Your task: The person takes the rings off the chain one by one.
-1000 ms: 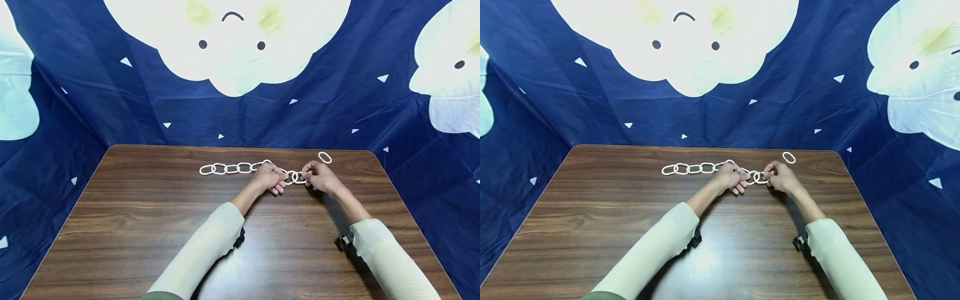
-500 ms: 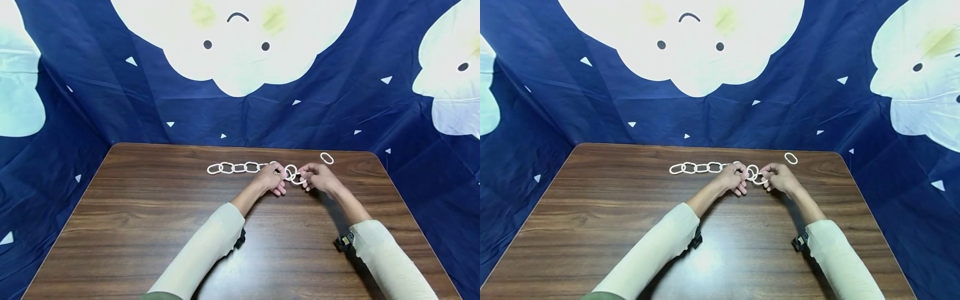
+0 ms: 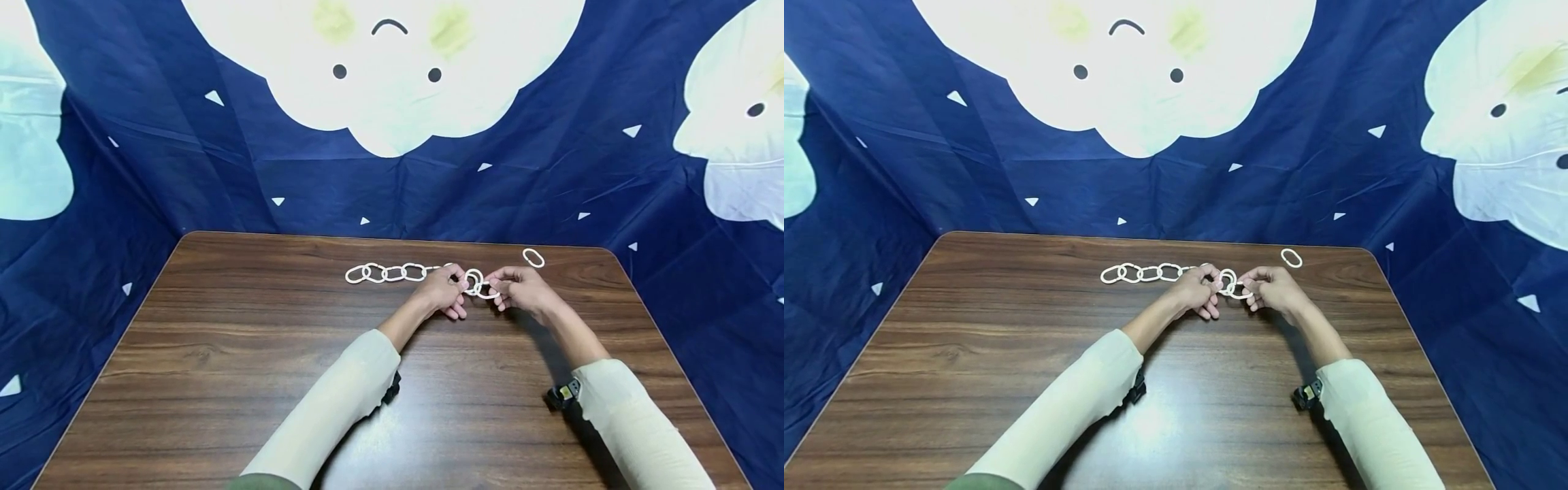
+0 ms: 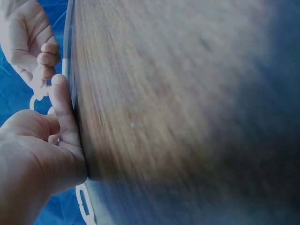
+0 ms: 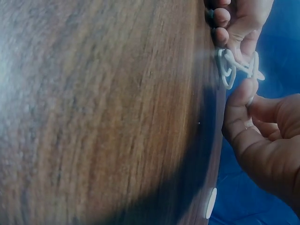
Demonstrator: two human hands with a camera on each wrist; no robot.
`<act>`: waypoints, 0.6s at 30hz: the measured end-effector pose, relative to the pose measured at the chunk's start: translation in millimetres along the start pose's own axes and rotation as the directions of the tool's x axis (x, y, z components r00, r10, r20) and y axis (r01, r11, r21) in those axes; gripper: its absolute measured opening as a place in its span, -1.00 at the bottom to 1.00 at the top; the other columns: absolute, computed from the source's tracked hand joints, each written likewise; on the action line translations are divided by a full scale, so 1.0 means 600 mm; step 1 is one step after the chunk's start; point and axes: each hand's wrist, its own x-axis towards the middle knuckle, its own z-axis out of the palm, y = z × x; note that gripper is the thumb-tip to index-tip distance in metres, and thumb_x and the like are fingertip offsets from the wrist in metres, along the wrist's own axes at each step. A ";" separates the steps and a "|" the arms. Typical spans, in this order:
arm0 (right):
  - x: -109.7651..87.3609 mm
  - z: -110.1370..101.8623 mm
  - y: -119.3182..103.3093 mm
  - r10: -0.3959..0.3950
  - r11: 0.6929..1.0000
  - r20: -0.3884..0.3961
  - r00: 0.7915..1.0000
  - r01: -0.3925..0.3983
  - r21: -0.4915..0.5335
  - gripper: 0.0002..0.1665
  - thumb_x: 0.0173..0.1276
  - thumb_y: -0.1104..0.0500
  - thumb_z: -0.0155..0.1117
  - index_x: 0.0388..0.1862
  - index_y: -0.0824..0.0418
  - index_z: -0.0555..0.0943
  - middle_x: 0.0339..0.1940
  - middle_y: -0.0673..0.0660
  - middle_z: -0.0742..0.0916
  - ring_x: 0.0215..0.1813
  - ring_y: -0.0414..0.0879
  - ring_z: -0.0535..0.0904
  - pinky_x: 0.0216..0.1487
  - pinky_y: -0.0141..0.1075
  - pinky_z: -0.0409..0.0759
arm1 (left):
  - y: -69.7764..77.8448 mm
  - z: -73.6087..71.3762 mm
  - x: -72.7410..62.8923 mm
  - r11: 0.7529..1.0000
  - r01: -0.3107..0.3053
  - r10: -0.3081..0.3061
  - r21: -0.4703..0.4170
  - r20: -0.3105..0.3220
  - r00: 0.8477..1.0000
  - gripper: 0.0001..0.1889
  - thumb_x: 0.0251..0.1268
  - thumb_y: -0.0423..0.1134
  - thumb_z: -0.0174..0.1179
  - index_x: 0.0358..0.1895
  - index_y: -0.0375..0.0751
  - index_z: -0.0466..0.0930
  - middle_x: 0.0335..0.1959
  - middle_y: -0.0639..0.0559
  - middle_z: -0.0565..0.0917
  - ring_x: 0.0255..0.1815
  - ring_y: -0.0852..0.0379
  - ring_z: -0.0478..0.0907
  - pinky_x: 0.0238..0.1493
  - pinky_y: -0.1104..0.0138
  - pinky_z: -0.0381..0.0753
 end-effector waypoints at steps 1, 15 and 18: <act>0.000 0.000 -0.001 0.000 1.000 0.005 1.000 0.000 0.000 -0.58 0.78 0.34 0.12 0.42 0.62 0.49 -0.30 -0.03 0.70 -0.33 -0.26 0.66 -0.26 -0.39 0.76 | 0.000 0.000 0.000 1.000 0.000 0.000 0.000 0.000 1.000 -0.94 0.82 -0.36 0.09 0.00 -0.27 0.49 -0.49 -0.12 0.55 -0.65 0.11 0.68 -0.65 0.39 0.70; -0.002 0.005 -0.002 0.018 0.998 0.045 0.999 -0.021 0.061 -0.63 0.73 0.38 0.16 0.35 0.62 0.53 -0.31 -0.05 0.73 -0.36 -0.29 0.65 -0.28 -0.42 0.75 | 0.002 0.001 0.002 1.000 0.016 -0.016 0.013 -0.009 1.000 -0.94 0.81 -0.36 0.11 0.05 -0.31 0.50 -0.50 -0.08 0.55 -0.61 0.10 0.71 -0.62 0.40 0.72; -0.003 0.006 -0.003 0.019 0.997 0.051 0.999 -0.023 0.075 -0.64 0.73 0.39 0.16 0.34 0.61 0.53 -0.32 -0.06 0.74 -0.37 -0.29 0.64 -0.29 -0.42 0.74 | 0.002 0.000 0.002 1.000 0.014 -0.013 0.014 -0.010 1.000 -0.94 0.81 -0.37 0.10 0.05 -0.31 0.50 -0.51 -0.08 0.55 -0.58 0.06 0.74 -0.62 0.39 0.72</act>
